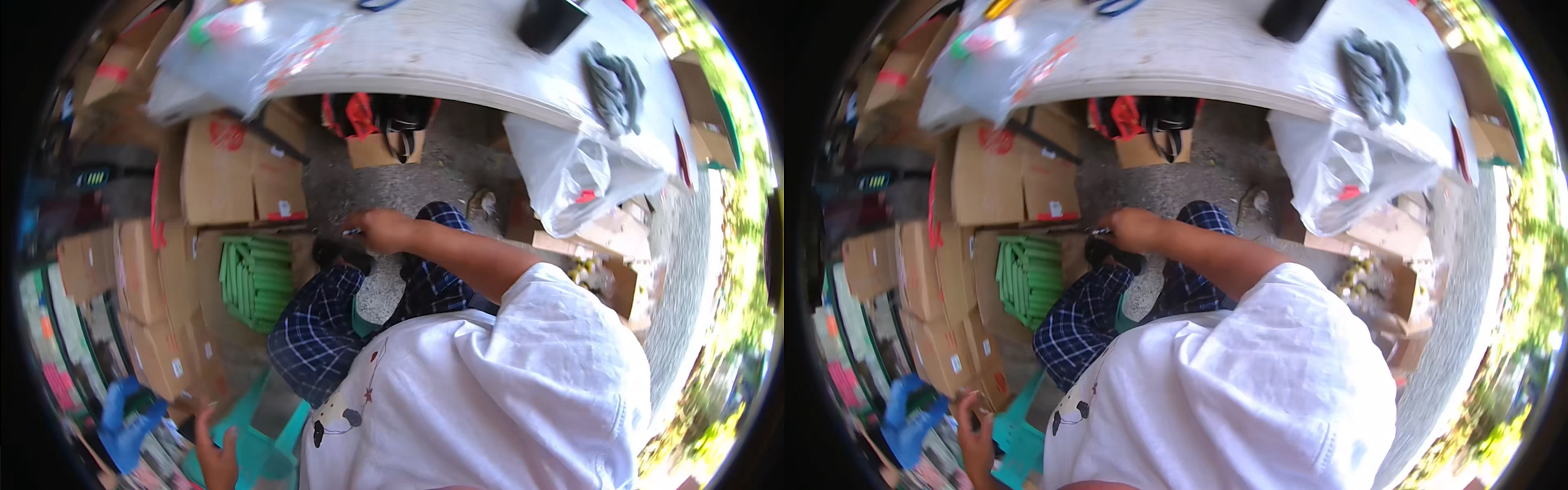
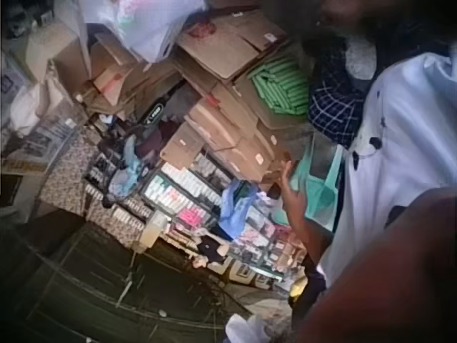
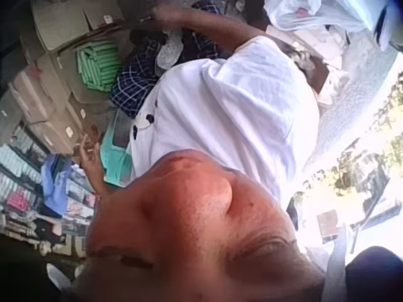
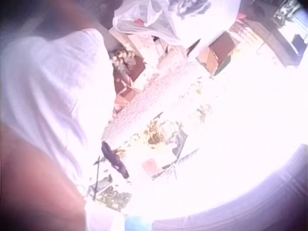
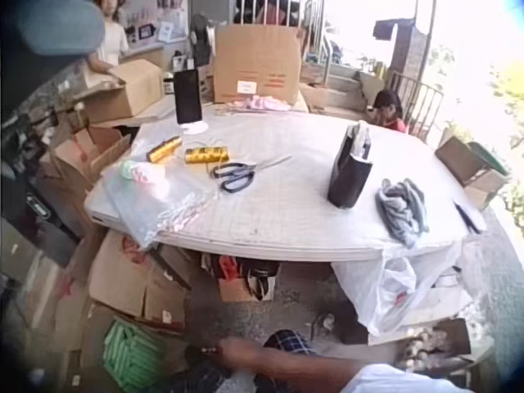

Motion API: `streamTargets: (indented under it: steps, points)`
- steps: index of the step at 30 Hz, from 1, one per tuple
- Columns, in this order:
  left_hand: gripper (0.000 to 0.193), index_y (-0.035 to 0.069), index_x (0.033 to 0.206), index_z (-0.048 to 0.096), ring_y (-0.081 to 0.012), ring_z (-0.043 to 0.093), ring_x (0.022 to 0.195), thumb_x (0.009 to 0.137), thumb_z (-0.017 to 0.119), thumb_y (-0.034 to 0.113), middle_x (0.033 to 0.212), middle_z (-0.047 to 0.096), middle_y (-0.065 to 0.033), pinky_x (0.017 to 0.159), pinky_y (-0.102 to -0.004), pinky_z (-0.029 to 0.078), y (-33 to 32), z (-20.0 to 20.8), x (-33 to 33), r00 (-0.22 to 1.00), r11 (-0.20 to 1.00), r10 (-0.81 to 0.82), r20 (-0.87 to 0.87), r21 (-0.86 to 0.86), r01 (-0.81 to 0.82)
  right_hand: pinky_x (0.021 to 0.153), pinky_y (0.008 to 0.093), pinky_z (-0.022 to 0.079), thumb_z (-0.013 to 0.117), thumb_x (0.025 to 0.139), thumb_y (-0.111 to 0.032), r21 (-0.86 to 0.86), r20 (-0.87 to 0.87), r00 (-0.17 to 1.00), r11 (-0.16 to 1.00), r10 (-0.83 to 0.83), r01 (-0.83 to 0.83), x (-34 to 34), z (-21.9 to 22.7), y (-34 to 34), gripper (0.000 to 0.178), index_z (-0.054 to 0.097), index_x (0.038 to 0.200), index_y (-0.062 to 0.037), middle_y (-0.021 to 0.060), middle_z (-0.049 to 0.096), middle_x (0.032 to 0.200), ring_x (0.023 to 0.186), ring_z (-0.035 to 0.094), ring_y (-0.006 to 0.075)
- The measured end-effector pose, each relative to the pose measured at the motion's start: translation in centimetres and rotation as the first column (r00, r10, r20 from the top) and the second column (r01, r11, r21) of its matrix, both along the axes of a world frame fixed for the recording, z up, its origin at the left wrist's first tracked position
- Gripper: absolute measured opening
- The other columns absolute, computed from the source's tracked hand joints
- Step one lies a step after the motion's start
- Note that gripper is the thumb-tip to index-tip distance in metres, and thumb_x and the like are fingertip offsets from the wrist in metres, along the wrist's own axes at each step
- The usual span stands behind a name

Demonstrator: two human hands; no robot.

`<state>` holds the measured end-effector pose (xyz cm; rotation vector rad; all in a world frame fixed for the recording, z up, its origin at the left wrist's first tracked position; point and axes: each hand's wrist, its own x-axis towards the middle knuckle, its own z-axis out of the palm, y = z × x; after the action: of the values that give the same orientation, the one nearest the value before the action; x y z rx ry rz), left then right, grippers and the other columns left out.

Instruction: The person sits on the ground and sorts small decorative items from multiple cardboard boxes. They pick up items individually, inspect them, and place them into different boxes. The person also uses a pen to write on the boxes.

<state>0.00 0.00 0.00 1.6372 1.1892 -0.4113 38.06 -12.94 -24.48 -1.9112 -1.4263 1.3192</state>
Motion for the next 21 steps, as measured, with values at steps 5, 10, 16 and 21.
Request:
streamTargets:
  steps: [5, 10, 16, 21]
  points:
    - [0.054, 0.007, 0.125, 0.043, -0.0302, 0.034, 0.124, 0.076, 0.063, 0.021, 0.134, 0.036, -0.0168, 0.102, -0.0398, 0.025, 5.4, -17.6, 15.3, 0.714, 0.713, -0.700, 0.003, -0.049, 0.699, 0.074, 0.0391, 0.049, 0.056, 0.079, -0.018, -0.376, 0.227, 0.931, 0.908, 0.286, -0.187, 10.2, -0.3, -0.3, 0.027, 0.061, 0.103, -0.0084, 0.0141, 0.060, 0.103, 0.095, 0.059, 0.0285]
    - [0.037, 0.009, 0.113, 0.051, -0.0267, 0.046, 0.103, 0.081, 0.055, 0.027, 0.110, 0.051, -0.0108, 0.088, -0.0403, 0.036, 0.8, -28.1, 12.5, 0.296, 0.289, -0.955, 0.010, -0.181, 0.940, 0.072, 0.0425, 0.049, 0.062, 0.075, -0.034, -0.519, -0.084, 0.995, 0.850, 0.055, -0.090, 10.7, 3.9, -14.0, 0.042, 0.058, 0.109, -0.0083, 0.0144, 0.056, 0.106, 0.094, 0.058, 0.0311]
    - [0.024, 0.011, 0.100, 0.059, -0.0229, 0.060, 0.073, 0.087, 0.049, 0.028, 0.079, 0.062, -0.0083, 0.071, -0.0334, 0.044, -0.7, -24.5, 23.5, 0.461, 0.456, -0.880, 0.112, -0.068, 0.887, 0.083, 0.0421, 0.043, 0.064, 0.075, -0.034, -0.417, -0.188, 0.799, 0.783, -0.572, 0.462, 6.2, 11.5, -27.1, 0.042, 0.055, 0.110, -0.0128, 0.0121, 0.049, 0.111, 0.101, 0.052, 0.0320]
    - [0.016, 0.006, 0.096, 0.059, -0.0072, 0.051, 0.067, 0.088, 0.051, 0.018, 0.073, 0.059, -0.0014, 0.062, -0.0228, 0.042, -2.0, -21.6, 32.5, 0.608, 0.496, -0.782, 0.135, -0.457, 0.738, 0.080, 0.0413, 0.044, 0.062, 0.077, -0.028, -0.421, -0.132, 0.660, 0.645, -0.740, 0.638, 2.3, 11.3, -28.1, 0.034, 0.055, 0.106, -0.0128, 0.0129, 0.051, 0.105, 0.096, 0.053, 0.0322]
